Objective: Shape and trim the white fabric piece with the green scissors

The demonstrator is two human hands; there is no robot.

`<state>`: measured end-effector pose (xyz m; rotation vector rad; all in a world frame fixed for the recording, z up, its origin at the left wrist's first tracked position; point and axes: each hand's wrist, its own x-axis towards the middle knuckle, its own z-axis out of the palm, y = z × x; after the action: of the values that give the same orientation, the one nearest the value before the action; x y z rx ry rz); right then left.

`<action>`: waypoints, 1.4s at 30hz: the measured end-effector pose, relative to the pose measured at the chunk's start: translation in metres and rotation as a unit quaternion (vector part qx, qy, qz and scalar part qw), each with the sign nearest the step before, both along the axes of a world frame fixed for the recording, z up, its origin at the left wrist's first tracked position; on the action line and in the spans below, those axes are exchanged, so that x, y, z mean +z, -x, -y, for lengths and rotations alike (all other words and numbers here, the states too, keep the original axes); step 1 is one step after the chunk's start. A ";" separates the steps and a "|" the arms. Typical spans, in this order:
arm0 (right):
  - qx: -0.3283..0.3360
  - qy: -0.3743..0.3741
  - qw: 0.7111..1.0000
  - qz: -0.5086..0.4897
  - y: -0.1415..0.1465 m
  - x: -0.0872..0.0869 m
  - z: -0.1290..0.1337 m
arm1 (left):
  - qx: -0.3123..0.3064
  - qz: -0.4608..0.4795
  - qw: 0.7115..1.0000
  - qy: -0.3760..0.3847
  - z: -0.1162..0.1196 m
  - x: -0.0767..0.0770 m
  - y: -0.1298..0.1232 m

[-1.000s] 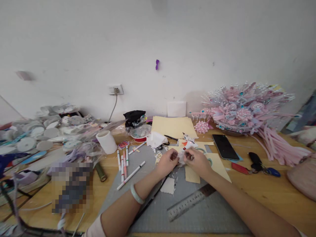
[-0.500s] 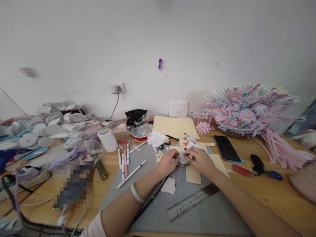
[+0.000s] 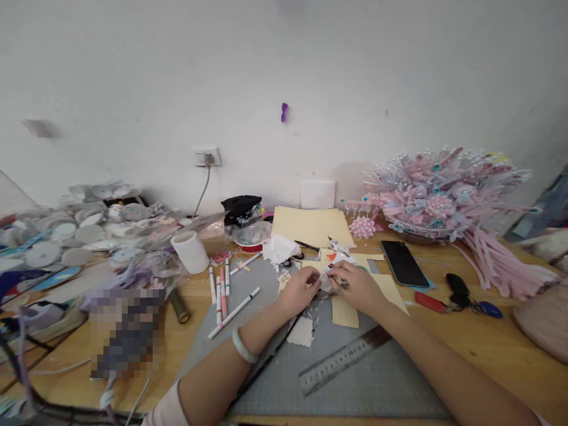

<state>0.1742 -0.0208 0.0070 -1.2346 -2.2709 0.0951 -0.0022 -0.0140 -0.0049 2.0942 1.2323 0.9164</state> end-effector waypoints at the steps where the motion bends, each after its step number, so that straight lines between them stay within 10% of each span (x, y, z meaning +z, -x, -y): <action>1: 0.002 -0.006 1.000 0.001 0.001 -0.001 0.000 | 0.001 0.002 1.000 0.005 0.000 0.000 0.000; 42: 0.048 0.128 0.975 -0.174 0.008 -0.011 -0.005 | -0.004 0.058 0.998 -0.026 -0.005 -0.004 0.003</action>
<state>0.1662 -0.0157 -0.0040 -1.1274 -2.0506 0.6107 -0.0054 -0.0089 -0.0092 2.0524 1.1519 1.0608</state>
